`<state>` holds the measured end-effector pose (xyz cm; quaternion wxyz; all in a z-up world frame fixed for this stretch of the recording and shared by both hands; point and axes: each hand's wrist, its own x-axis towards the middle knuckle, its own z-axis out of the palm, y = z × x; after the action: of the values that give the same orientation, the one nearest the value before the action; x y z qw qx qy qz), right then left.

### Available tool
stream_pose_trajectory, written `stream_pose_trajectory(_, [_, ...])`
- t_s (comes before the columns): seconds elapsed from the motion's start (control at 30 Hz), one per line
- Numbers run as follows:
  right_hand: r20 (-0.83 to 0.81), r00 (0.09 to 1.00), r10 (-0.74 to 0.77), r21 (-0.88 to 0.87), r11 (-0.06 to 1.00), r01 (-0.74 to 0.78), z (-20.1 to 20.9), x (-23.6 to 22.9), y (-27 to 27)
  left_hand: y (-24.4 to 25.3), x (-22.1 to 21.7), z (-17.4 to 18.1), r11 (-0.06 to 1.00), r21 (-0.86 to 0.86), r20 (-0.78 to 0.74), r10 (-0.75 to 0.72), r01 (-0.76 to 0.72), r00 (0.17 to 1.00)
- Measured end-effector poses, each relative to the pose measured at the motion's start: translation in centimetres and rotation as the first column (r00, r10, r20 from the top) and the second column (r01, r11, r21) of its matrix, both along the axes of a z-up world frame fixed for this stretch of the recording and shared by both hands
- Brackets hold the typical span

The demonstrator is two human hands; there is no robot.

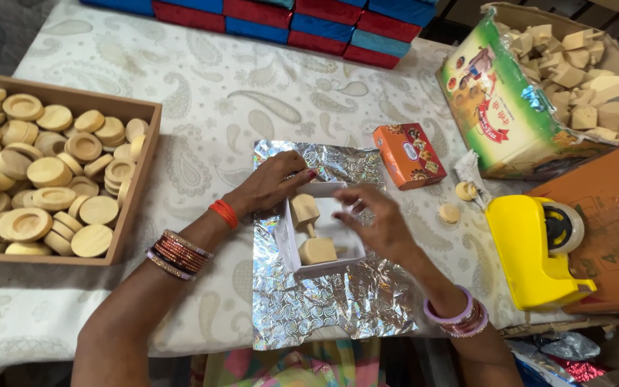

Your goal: The person wipes small wooden pieces with a white cloth, then places them into a small white box. They close the box and wrap it in blue metallic foil, folding the edges neatly. The wrapped package is set aside on the table.

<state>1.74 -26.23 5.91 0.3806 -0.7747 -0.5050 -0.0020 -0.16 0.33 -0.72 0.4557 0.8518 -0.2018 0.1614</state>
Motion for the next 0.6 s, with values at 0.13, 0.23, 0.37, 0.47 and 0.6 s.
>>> stream_pose_trajectory(0.13, [-0.121,0.961,-0.248,-0.04,0.969,0.245,-0.9,3.7,-1.6,-0.2,-0.2,0.6,1.0,0.026,-0.022,0.01,-0.01,1.0])
stream_pose_trajectory(0.23, [0.04,0.9,-0.434,-0.05,0.899,0.435,0.0,5.4,-2.3,0.0,-0.3,0.5,1.0,0.014,-0.016,-0.006,0.006,1.0])
stream_pose_trajectory(0.37, [0.157,0.8,-0.579,0.021,0.812,0.583,1.5,9.7,-7.7,-0.2,-0.5,0.8,0.996,0.066,-0.055,-0.05,0.053,0.997])
stream_pose_trajectory(0.47, [0.087,0.708,-0.7,-0.023,0.71,0.704,2.3,12.4,-12.4,-0.4,-0.1,0.9,0.998,0.053,-0.037,-0.043,0.045,0.998])
stream_pose_trajectory(0.6, [0.12,0.629,-0.768,-0.057,0.627,0.777,0.2,15.6,-16.9,-0.6,-0.1,1.2,0.997,0.079,-0.104,0.019,-0.011,0.994])
